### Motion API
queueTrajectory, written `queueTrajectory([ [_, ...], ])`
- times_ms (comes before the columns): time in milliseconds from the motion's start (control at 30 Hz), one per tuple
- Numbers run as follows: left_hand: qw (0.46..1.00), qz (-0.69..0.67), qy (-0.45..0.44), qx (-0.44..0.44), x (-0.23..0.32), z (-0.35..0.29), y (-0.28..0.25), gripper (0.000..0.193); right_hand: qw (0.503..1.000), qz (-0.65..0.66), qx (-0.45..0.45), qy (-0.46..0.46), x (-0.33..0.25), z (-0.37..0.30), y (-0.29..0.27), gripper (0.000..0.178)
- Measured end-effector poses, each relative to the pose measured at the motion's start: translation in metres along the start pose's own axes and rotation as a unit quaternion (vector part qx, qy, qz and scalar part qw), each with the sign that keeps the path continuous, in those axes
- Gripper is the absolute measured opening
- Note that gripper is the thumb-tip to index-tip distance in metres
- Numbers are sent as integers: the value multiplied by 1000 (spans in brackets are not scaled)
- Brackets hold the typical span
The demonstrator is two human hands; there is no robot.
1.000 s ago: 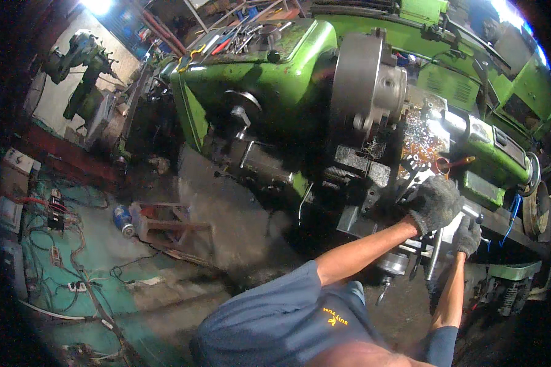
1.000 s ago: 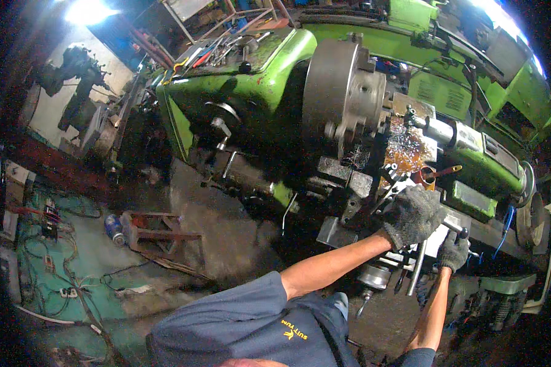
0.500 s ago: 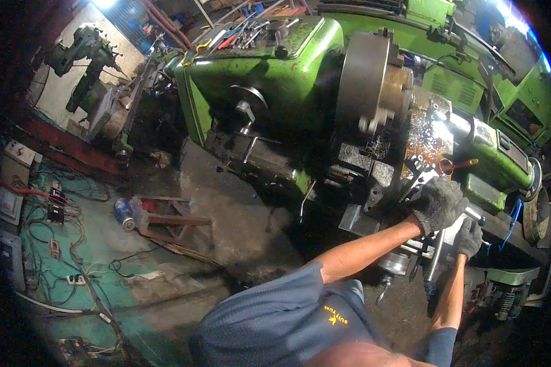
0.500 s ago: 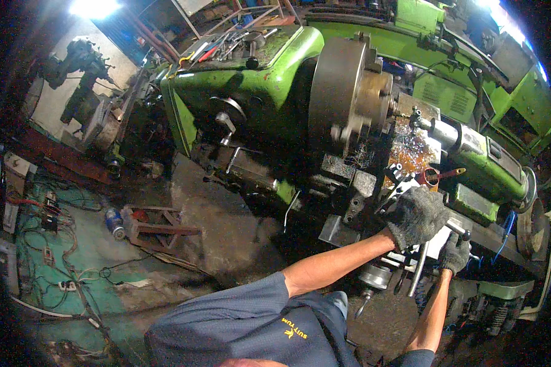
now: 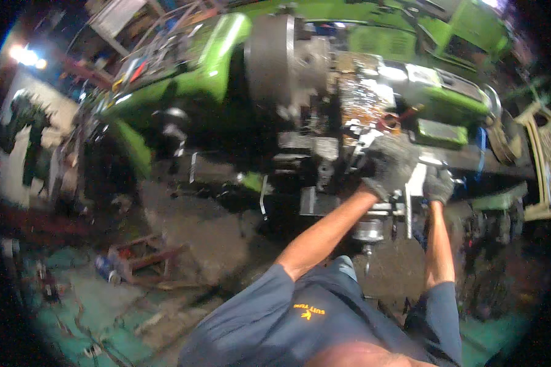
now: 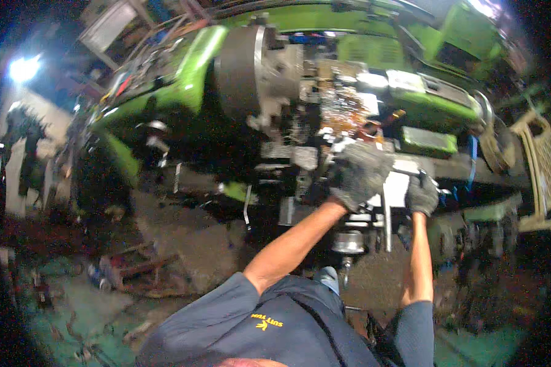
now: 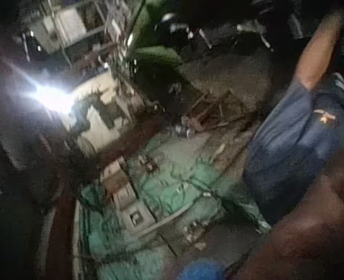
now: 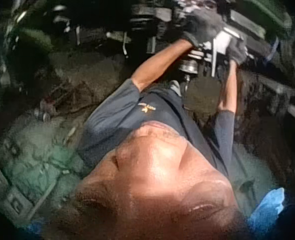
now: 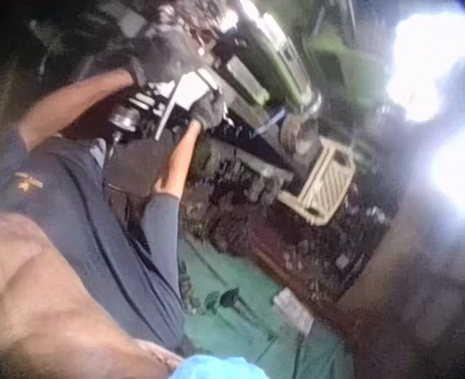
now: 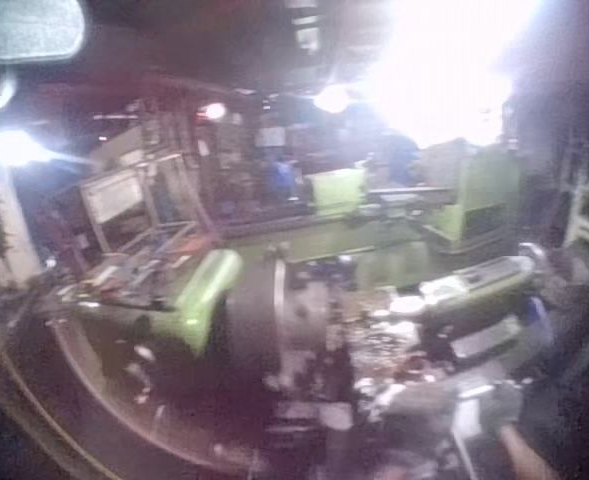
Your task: The person operates a green metal lathe, adjusting the tool post and controls while a cylindrical metal workpiece rotates. They use a blue air hose to clear metal shavings from the work area and later wipe the machine's surface with a yellow cloth.
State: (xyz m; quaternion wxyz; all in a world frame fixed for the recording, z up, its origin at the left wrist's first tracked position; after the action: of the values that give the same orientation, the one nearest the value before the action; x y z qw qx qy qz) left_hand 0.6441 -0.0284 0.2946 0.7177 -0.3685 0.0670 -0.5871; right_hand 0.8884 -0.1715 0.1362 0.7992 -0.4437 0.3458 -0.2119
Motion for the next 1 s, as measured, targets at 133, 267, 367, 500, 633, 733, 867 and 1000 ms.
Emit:
queueTrajectory([
  [133, 999, -12, -37, 26, -7, -2, 3, 28, 998, 53, -3, 45, -24, -5, -15, 37],
  [267, 999, -20, -40, 25, -1, 2, 0, 27, 998, 52, 19, 40, -22, -8, -26, 40],
  [367, 999, -11, -30, 6, -1, 0, 2, 26, 997, 61, 19, 49, -25, -9, -27, 42],
  [500, 1000, 19, -2, -5, 2, -1, 5, 22, 993, 92, 11, 68, -23, -9, -27, 33],
  [633, 1000, 17, -2, -15, -2, -1, 12, 28, 991, 117, -4, 65, -22, -6, -24, 33],
  [733, 1000, -7, -21, 3, 2, 4, 4, 27, 993, 109, 20, 33, -24, -9, -30, 33],
  [867, 1000, -3, 22, 12, 1, 1, 11, 21, 987, 159, 2, 7, -13, -8, -27, 25],
  [1000, 1000, -14, 2, 5, 0, 1, 6, 18, 936, 337, -98, -13, 6, 0, -22, 17],
])
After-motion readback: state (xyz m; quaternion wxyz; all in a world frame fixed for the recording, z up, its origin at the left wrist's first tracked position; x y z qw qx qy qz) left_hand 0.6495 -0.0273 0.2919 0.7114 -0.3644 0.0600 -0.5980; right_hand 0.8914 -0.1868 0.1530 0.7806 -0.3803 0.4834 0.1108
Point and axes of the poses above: each hand's wrist, its own z-axis towards the middle knuckle, its own y-axis out of the palm, x = y × z, the point moved 8 cm from there along z, towards the middle knuckle, and after that the axes turned 10 degrees about z, right-handed, at the moved point
